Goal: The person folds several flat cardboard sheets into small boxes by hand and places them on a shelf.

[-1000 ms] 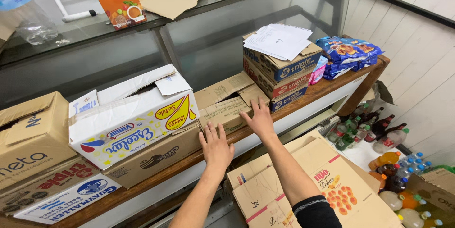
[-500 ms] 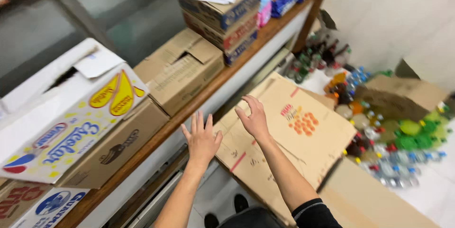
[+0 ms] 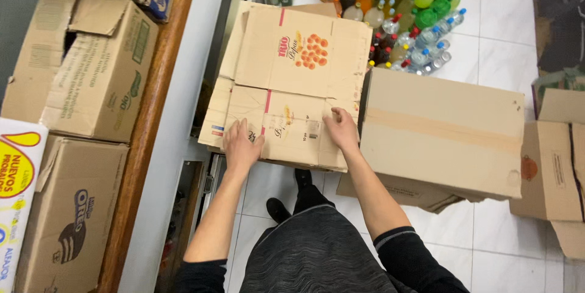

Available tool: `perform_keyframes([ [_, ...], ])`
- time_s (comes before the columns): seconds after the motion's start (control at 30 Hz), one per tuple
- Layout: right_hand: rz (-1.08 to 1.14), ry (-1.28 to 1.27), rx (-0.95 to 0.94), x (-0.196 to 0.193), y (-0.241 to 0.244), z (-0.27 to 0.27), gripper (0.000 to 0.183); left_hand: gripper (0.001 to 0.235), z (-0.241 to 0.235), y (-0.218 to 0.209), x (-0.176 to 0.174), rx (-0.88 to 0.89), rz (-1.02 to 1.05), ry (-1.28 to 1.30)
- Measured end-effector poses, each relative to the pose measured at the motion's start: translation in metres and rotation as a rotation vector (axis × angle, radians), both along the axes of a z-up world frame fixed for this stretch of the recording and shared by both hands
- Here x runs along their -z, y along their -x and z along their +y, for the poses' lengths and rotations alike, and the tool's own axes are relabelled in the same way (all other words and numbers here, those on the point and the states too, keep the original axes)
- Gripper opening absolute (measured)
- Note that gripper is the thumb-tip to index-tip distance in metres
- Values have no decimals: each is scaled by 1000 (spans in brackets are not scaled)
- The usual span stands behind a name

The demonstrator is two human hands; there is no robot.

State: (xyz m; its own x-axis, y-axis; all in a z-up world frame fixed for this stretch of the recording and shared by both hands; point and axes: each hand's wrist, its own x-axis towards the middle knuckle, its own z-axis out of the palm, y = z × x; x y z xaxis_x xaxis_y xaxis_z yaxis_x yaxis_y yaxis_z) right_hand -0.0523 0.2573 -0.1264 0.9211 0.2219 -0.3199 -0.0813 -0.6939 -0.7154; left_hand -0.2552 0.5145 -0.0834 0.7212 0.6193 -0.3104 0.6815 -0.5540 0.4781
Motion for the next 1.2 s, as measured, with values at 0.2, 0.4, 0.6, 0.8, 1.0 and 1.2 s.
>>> perform_keyframes([
  [0.2,3,7,185,-23,-38,-12,83,100,51,-48,12,-158,-4,131],
  [0.4,76,67,201,21,-88,-19,84,102,106,-86,59,-197,55,179],
  [0.6,178,-4,309,25,-95,-26,61,91,104,-101,19,-278,80,183],
  [0.8,247,-383,400,87,-107,-40,21,46,132,-112,74,-315,-122,300],
  [1.0,626,-710,406,62,-121,-43,72,26,130,-108,49,-251,-288,429],
  [1.2,853,-944,492,3,-99,-59,92,14,126,-83,38,-353,-636,639],
])
